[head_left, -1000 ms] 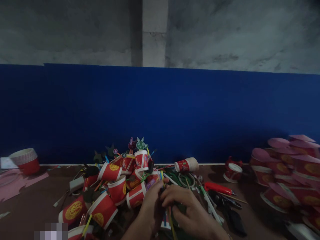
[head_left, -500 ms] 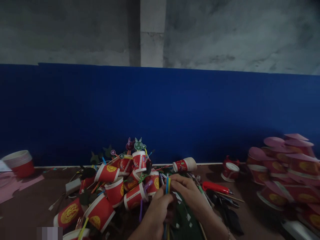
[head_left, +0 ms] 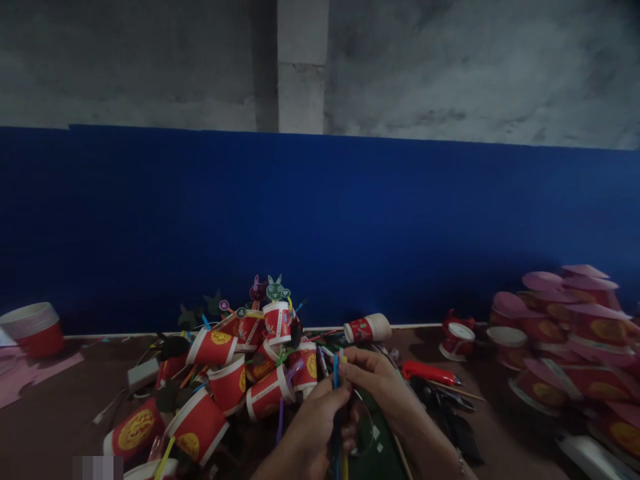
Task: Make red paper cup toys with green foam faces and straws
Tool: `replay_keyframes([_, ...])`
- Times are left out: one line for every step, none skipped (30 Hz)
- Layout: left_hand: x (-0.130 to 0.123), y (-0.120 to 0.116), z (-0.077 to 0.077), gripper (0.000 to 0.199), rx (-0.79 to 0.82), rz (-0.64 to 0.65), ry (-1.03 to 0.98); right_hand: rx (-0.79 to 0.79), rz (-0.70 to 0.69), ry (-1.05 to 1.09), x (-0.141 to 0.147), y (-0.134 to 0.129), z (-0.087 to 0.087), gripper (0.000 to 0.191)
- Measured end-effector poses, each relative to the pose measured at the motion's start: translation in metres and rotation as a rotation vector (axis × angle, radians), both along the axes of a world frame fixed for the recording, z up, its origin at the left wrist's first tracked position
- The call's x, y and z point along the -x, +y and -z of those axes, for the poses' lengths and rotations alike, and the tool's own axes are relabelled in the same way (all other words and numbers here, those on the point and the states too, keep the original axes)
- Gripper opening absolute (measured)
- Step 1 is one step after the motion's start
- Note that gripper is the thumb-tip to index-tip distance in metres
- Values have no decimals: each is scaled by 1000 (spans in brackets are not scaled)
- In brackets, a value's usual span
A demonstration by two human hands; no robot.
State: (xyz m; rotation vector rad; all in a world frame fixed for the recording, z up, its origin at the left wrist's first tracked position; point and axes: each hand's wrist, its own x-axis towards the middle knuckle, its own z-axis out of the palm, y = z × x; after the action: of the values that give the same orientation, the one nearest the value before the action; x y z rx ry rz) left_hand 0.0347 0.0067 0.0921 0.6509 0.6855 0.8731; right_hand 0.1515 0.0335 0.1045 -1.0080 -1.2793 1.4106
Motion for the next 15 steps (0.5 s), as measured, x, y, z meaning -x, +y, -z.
replay_keyframes([1,0,0,40,-5,18,2,-5,7,6,-1,0,0,30])
replay_keyframes([2,1,-1,40,-8,39,4,-16,22,16,-1,1,0,34])
replay_keyframes([3,1,-1,40,-11,59,4,-31,37,25,-2,1,1,40])
replay_keyframes([4,1,-1,40,-13,74,3,-50,50,26,-2,1,1,44])
replay_keyframes([4,1,-2,41,-12,85,3,-69,57,14,-3,1,2,44])
replay_keyframes([5,1,-2,42,-11,93,5,-83,58,-10,-3,1,3,41])
replay_keyframes([6,2,-2,43,-11,97,7,-94,57,-41,-3,2,4,38])
replay_keyframes([6,2,-3,43,-13,99,11,-102,54,-68,-4,2,4,37])
replay_keyframes([6,1,-3,42,-16,100,19,-105,54,-85,-4,2,5,37])
replay_keyframes([7,1,-4,42,-21,103,27,-104,60,-88,-4,2,5,38])
replay_keyframes([7,1,-4,41,-25,103,34,-93,65,-80,-3,2,5,40])
replay_keyframes([7,1,-5,40,-28,101,40,-73,71,-63,-3,2,4,42])
replay_keyframes([7,0,-5,39,-28,101,44,-46,78,-39,-3,2,4,44])
replay_keyframes([8,0,-6,40,-27,104,45,-16,80,-15,-2,2,3,46])
replay_keyframes([8,0,-6,40,-28,109,44,8,77,6,-2,2,2,47])
